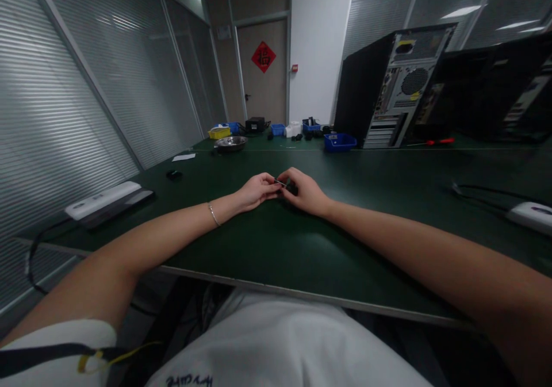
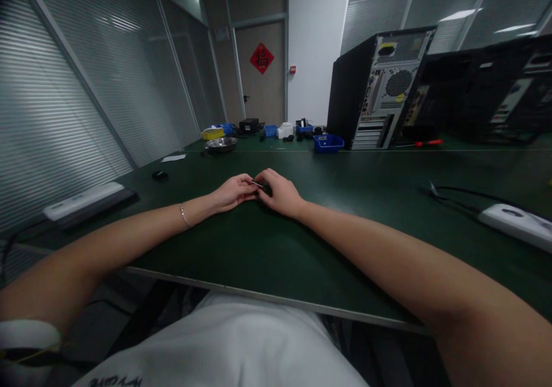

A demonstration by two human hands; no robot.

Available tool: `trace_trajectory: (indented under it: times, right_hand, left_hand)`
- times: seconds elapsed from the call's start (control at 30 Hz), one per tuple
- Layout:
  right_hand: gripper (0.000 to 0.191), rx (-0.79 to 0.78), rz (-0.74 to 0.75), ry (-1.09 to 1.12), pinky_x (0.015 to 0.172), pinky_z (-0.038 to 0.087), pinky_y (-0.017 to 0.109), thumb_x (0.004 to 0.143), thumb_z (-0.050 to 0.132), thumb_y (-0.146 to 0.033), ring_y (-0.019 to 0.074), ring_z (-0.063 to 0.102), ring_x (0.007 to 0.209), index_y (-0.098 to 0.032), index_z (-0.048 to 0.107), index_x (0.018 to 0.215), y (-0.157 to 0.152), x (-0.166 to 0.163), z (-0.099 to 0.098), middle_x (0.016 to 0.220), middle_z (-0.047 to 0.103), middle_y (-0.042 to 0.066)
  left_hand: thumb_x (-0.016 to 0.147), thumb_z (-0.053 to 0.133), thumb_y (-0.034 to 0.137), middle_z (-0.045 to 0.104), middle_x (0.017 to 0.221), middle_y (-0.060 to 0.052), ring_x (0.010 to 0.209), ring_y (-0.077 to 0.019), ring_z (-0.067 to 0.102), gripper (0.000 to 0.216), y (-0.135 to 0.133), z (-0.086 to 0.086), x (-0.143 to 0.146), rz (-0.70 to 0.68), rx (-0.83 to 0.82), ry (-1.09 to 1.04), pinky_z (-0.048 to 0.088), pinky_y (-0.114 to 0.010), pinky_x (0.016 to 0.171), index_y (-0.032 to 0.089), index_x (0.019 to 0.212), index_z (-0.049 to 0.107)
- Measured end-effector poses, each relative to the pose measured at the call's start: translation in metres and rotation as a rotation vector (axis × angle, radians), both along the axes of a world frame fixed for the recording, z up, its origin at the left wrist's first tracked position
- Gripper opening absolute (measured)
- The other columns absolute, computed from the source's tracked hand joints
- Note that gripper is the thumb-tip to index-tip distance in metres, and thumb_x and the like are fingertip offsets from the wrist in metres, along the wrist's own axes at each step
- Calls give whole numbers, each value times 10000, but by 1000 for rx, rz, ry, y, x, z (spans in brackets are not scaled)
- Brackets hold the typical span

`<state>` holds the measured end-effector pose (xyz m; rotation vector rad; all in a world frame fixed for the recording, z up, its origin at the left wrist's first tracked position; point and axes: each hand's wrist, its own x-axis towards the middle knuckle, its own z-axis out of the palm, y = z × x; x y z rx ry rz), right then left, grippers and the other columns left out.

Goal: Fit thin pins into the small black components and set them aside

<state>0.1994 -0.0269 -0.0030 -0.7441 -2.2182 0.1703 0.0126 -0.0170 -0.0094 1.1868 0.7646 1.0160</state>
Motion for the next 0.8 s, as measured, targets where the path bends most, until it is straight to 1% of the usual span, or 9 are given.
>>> trace_trajectory:
  times: [0.17, 0.4, 0.5, 0.6, 0.7, 0.8]
  right_hand:
    - [228, -14, 14, 12, 676, 431, 277, 772, 547, -204, 167, 545, 807, -195, 542, 1000, 1, -1, -1, 923, 567, 48]
    - [245, -23, 24, 68, 673, 428, 279, 776, 543, -216, 165, 547, 781, -187, 538, 1019, 4, -1, -4, 881, 577, 44]
    - [244, -11, 5, 63, 670, 426, 275, 773, 548, -224, 165, 550, 785, -186, 535, 1013, 4, -3, -4, 889, 577, 45]
    - [240, -3, -16, 43, 656, 421, 269, 772, 550, -227, 163, 548, 782, -187, 533, 1007, 2, -3, -2, 899, 577, 47]
    - [226, 7, -35, 27, 639, 414, 263, 775, 552, -234, 162, 544, 774, -187, 538, 996, 1, -2, -1, 898, 576, 48]
    - [227, 19, -33, 16, 642, 415, 262, 779, 555, -236, 159, 543, 767, -185, 546, 1000, 2, -1, -2, 894, 574, 47]
  left_hand:
    - [766, 652, 51, 626, 839, -45, 774, -132, 653, 173, 2, 0, -1, -4, -5, 17, 539, -273, 754, 111, 867, 524]
    - [766, 656, 58, 634, 854, -58, 787, -134, 647, 211, 0, 1, 0, -17, -27, -28, 530, -317, 797, 99, 943, 549]
    - [773, 644, 51, 638, 880, -69, 803, -139, 648, 194, 1, 1, -2, -35, -15, -23, 528, -319, 809, 90, 943, 560]
    - [770, 652, 61, 641, 900, -72, 827, -151, 653, 196, 2, 0, -5, -10, 1, -26, 529, -325, 814, 97, 936, 554]
    - [759, 662, 56, 642, 874, -59, 812, -150, 657, 199, 2, 1, -5, 26, 5, -32, 533, -326, 805, 100, 912, 542]
    - [749, 666, 42, 642, 849, -50, 783, -145, 659, 208, 1, 2, -4, 20, 6, -10, 538, -324, 789, 100, 906, 542]
